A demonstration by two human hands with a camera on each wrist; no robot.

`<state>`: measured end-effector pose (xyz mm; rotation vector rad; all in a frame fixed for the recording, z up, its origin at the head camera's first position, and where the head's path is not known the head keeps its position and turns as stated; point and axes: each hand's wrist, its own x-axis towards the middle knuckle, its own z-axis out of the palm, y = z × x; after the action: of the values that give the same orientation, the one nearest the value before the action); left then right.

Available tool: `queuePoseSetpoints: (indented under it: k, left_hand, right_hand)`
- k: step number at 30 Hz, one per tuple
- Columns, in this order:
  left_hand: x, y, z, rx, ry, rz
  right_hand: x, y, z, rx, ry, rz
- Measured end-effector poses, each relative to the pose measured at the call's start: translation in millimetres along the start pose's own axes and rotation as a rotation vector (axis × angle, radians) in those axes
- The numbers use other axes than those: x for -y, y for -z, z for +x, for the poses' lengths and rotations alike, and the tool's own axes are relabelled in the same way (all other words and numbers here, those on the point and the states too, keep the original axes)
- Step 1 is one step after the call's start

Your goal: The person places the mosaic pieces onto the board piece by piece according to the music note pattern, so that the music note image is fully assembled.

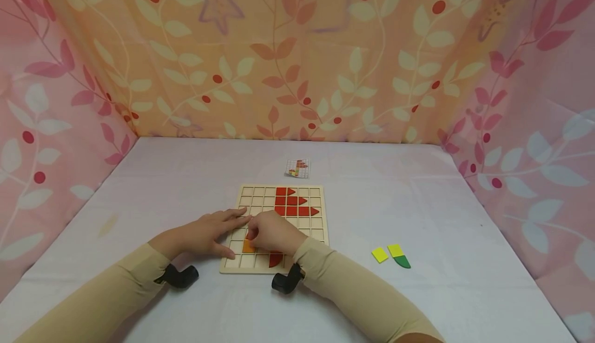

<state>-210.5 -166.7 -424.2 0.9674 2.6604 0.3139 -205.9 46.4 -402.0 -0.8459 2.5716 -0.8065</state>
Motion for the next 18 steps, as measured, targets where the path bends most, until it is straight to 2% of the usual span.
queuePoseSetpoints:
  k: [11,15,18]
  left_hand:
    - [-0.6,-0.3,0.5,0.010,0.023,-0.003]
    - [-0.5,-0.8,0.6,0.014,0.022,-0.006]
    - [-0.8,-1.0,0.7,0.016,0.024,-0.008]
  right_hand:
    - [-1.1,0.7,-1.0,0.017,0.017,-0.026]
    - [-5.4,8.9,-8.2,0.023,0.027,0.019]
    - [-9.0,18.9,-14.5,0.006,0.034,0.008]
